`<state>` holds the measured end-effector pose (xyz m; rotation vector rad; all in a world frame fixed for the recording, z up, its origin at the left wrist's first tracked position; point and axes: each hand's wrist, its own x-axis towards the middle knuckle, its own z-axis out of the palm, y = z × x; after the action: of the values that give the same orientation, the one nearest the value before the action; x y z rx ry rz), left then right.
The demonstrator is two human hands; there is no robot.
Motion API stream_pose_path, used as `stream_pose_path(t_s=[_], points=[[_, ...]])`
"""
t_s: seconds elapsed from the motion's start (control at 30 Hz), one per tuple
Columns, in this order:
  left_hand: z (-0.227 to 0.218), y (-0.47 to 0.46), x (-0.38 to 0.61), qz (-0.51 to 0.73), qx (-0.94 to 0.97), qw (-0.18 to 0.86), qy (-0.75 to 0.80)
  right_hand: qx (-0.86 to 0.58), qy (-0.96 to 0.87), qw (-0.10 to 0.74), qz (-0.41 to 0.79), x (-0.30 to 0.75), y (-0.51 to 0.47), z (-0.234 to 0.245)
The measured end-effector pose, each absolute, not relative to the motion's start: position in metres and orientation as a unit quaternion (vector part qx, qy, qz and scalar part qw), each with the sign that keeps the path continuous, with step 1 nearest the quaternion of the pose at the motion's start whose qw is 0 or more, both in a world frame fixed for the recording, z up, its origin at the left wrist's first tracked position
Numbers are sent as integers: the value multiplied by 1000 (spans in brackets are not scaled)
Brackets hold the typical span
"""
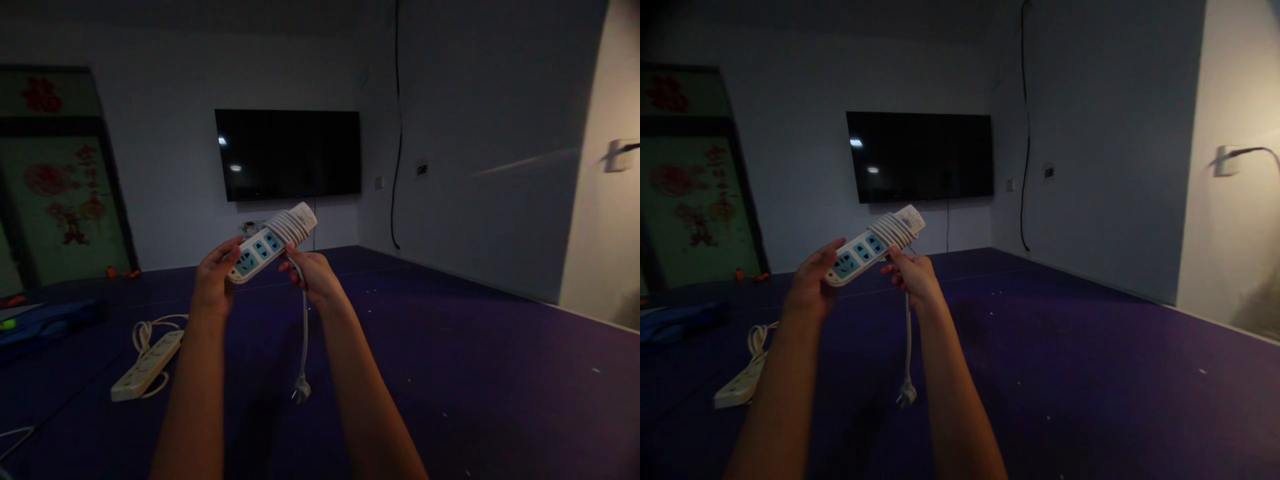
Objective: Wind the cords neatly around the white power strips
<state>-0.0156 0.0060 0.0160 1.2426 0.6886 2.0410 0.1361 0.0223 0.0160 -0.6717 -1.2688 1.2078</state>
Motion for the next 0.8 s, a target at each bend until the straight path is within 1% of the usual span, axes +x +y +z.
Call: stream_pose_path(t_s=[0.07,0.17,0.27,0.37,0.47,0.8], points=[[18,6,-16,771,436,390,253,-282,-546,589,525,135,22,16],[20,3,-16,728,407,485,263,-280,-542,598,520,135,24,15],[17,-1,-18,668,425,547,272,-284,-535,612,508,136,29,11],[10,-1,-23,601,458,596,272,-290,-549,605,498,137,31,9],[4,2,-26,567,477,609,282,-300,-582,582,483,137,28,10],[0,13,-35,518,555,582,290,-328,-663,531,413,137,20,12]])
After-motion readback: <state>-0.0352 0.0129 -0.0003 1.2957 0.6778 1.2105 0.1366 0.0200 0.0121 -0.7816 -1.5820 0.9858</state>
